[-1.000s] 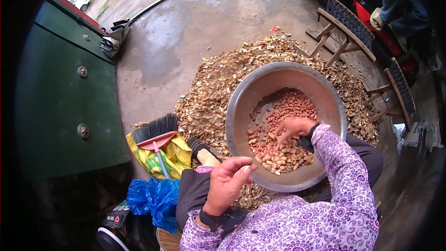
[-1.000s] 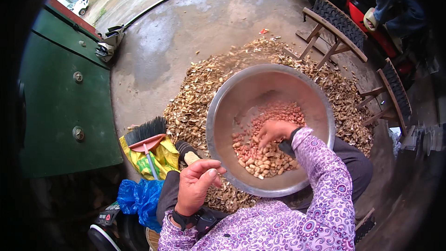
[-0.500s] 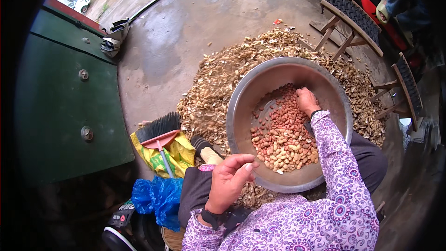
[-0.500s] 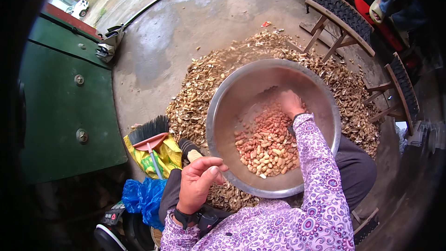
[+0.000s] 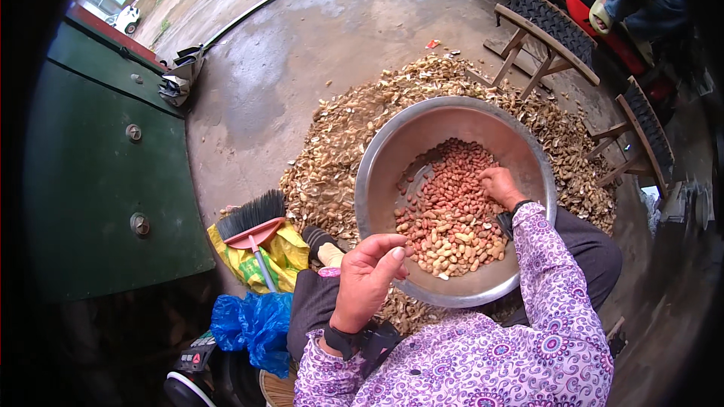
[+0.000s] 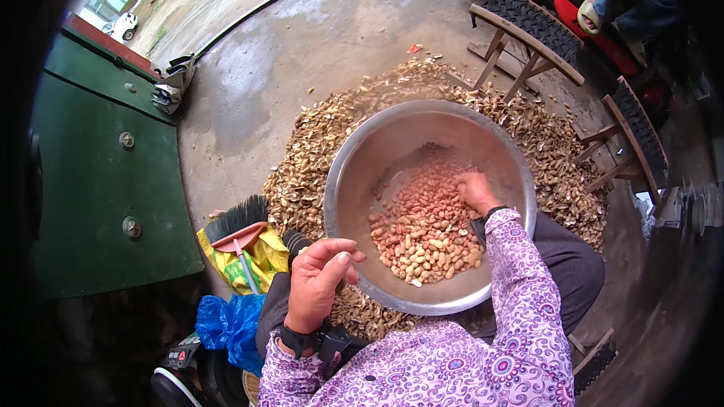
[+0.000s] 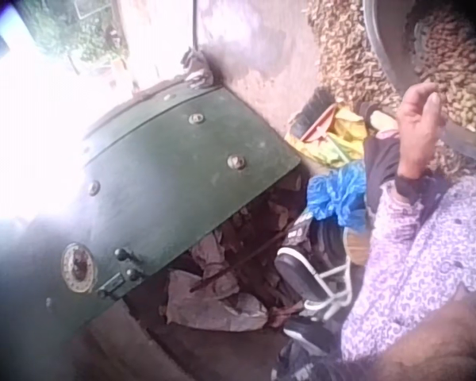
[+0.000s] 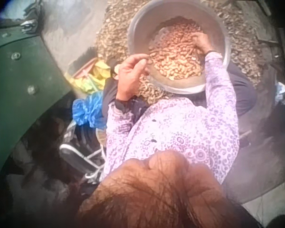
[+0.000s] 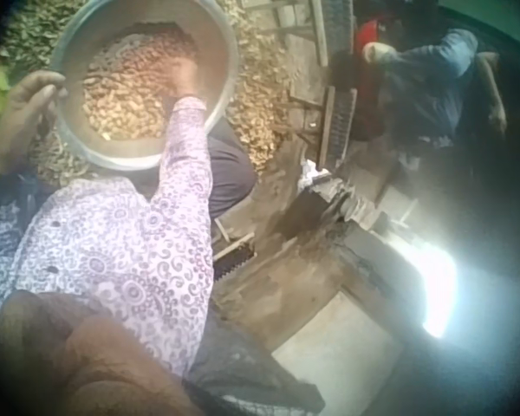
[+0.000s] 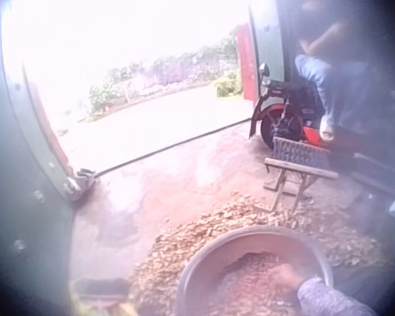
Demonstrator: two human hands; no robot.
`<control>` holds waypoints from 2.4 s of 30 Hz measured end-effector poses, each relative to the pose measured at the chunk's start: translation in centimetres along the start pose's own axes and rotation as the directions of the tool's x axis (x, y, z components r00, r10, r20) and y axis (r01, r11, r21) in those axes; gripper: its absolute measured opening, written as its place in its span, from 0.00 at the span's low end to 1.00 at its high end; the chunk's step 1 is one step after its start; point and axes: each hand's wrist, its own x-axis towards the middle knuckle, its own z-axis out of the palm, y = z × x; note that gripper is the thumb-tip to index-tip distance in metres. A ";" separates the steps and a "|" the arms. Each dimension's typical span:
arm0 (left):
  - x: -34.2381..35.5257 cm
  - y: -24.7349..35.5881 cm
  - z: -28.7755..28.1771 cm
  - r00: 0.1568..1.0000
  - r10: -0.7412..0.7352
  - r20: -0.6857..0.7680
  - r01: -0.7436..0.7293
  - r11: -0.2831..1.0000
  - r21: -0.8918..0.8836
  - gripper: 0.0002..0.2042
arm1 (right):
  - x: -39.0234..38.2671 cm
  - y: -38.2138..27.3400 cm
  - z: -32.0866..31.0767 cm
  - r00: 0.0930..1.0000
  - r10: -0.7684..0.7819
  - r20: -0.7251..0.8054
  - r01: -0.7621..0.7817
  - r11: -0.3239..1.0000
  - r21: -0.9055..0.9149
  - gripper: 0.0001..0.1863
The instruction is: The person sits on the ground and shells peanuts by hand, placing the kernels into a metal bowl and discarding the shells onto the floor. The person occasionally pauses to look around or adjust their position.
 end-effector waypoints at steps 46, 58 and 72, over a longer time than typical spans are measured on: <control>2.4 -2.7 1.5 0.986 0.013 -0.167 -0.024 0.998 -0.062 0.11 | -2.6 -15.8 -1.3 0.852 -0.257 0.457 -0.131 0.739 0.661 0.11; 3.4 -4.9 1.1 0.983 -0.183 0.030 0.179 0.894 -0.410 0.07 | -0.1 -8.9 -3.1 0.965 -0.102 0.242 -0.131 0.611 0.781 0.14; 2.5 -4.4 0.6 0.977 -0.211 0.022 0.203 0.904 -0.375 0.07 | 3.6 1.0 -0.4 0.935 0.119 -0.334 -0.183 0.969 -0.165 0.11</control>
